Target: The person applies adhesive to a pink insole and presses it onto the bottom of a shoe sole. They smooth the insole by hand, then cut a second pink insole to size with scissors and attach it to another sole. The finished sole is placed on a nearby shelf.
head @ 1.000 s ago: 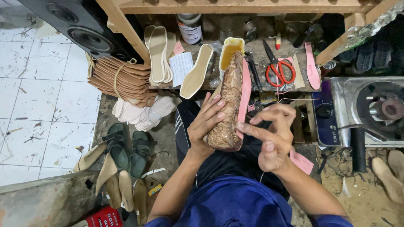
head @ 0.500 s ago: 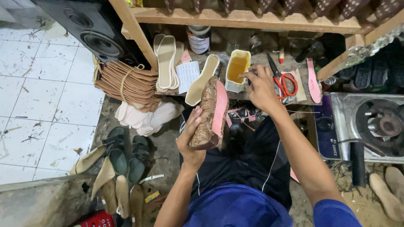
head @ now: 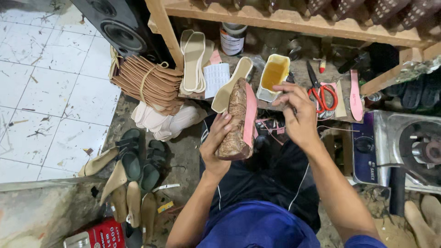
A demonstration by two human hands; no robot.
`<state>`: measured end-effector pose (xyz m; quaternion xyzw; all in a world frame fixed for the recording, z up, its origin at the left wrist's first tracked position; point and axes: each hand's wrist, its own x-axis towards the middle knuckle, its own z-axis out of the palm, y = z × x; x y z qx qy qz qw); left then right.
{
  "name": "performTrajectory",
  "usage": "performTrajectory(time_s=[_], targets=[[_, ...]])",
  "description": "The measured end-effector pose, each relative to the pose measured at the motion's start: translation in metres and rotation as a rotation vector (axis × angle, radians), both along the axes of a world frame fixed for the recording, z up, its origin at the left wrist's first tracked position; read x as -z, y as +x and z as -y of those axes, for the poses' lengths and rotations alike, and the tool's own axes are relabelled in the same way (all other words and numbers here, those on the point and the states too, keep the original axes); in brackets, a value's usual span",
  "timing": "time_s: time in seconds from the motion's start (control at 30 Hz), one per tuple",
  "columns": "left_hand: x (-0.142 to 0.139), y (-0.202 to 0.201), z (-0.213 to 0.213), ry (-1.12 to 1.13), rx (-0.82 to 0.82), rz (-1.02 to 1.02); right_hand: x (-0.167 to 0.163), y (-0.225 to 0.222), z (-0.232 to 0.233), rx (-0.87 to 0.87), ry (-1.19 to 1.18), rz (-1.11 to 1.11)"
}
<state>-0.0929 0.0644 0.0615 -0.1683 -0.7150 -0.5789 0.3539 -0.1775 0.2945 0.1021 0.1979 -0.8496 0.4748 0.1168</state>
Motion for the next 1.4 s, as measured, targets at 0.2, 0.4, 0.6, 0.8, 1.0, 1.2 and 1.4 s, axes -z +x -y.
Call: performTrajectory(time_s=[0.2,0.4,0.6,0.8,1.0,1.2,1.4], targets=[[-0.018,-0.015,-0.037,-0.02,0.104,-0.078,-0.057,0.096,0.019,-0.147,-0.119,-0.159],[-0.035,-0.031,-0.083,-0.076,0.236,-0.164,-0.082,0.112,-0.027,0.085,-0.037,-0.232],[-0.036,-0.054,-0.193,-0.084,0.384,-0.227,-0.079,0.136,-0.125,0.288,0.023,-0.327],[-0.057,-0.005,-0.297,-0.085,0.631,-0.244,-0.098,0.215,-0.206,0.506,0.05,-0.383],[-0.049,0.017,-0.346,-0.02,0.859,-0.261,-0.103,0.255,-0.226,0.716,0.065,-0.314],[-0.038,0.018,-0.382,-0.027,0.941,-0.395,-0.109,0.279,-0.241,0.829,0.084,-0.343],[-0.014,0.019,-0.414,0.066,0.856,-0.482,-0.115,0.288,-0.26,0.817,0.109,-0.348]])
